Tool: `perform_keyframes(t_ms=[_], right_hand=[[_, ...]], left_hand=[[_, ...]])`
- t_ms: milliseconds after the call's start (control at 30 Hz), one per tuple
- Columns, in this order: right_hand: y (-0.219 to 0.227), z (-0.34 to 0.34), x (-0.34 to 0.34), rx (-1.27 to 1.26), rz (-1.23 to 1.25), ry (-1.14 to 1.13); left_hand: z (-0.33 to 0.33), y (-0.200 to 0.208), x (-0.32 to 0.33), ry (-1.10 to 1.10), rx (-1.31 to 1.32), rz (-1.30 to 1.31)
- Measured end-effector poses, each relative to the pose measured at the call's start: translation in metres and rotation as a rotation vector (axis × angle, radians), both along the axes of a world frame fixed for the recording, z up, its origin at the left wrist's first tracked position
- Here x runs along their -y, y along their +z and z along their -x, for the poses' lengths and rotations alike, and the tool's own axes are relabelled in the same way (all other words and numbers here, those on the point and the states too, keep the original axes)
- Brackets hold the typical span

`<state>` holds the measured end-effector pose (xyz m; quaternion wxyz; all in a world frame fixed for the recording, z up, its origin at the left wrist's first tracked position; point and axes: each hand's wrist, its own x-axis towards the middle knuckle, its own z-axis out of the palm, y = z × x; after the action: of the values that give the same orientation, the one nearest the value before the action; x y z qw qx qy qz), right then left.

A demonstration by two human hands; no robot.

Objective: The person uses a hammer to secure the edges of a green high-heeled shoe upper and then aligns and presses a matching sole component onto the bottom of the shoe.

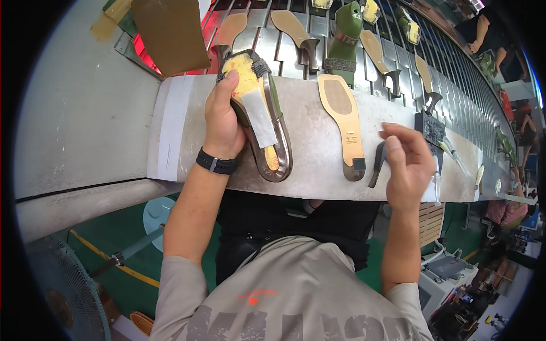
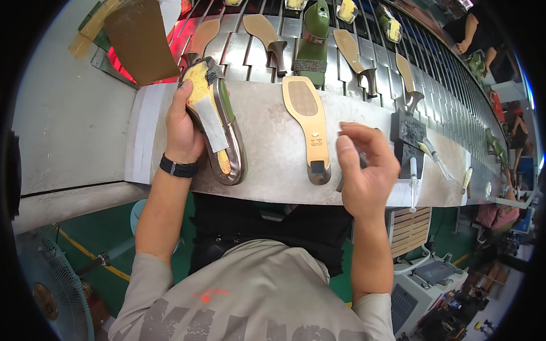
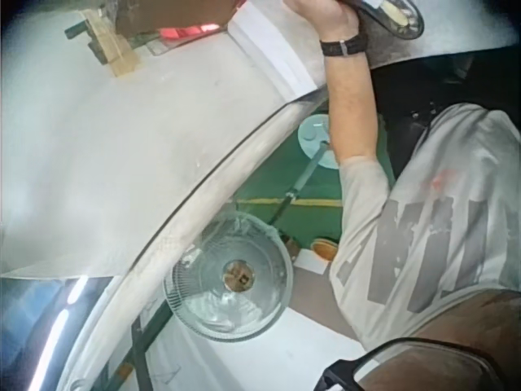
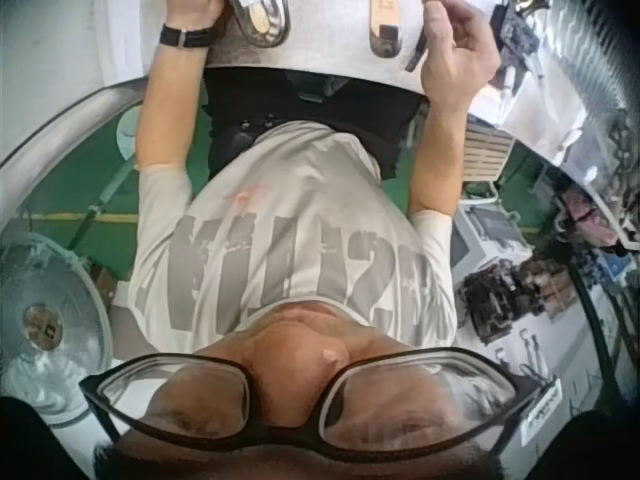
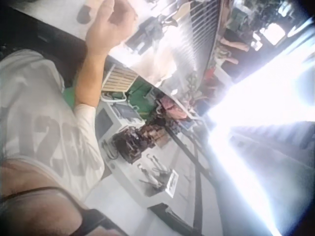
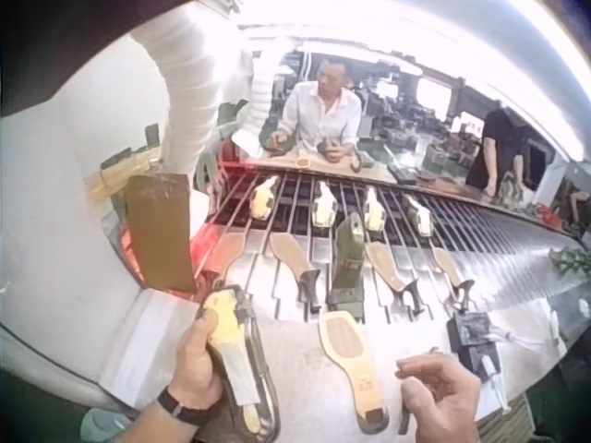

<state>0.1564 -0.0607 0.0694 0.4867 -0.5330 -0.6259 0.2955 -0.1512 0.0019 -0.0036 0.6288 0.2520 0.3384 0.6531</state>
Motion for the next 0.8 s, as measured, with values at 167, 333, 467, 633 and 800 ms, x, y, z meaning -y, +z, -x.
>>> perform_keyframes(t_ms=[167, 333, 467, 633, 800], right_hand=[[-0.066, 0.019, 0.011, -0.163, 0.310, 0.106], [-0.076, 0.023, 0.006, -0.583, 0.329, 0.054], [-0.082, 0.044, 0.021, -0.281, 0.226, -0.038], [-0.086, 0.034, 0.015, -0.287, 0.398, -0.020], [-0.087, 0.025, 0.040, 0.165, 0.009, -0.005]], left_hand=[[-0.014, 0.003, -0.011, 0.126, 0.071, 0.009], [-0.015, 0.000, -0.013, 0.158, 0.035, 0.035], [-0.026, 0.004, -0.012, 0.204, -0.055, 0.019], [-0.035, 0.008, -0.012, 0.249, -0.125, -0.007], [-0.030, 0.016, -0.011, 0.195, -0.136, -0.021]])
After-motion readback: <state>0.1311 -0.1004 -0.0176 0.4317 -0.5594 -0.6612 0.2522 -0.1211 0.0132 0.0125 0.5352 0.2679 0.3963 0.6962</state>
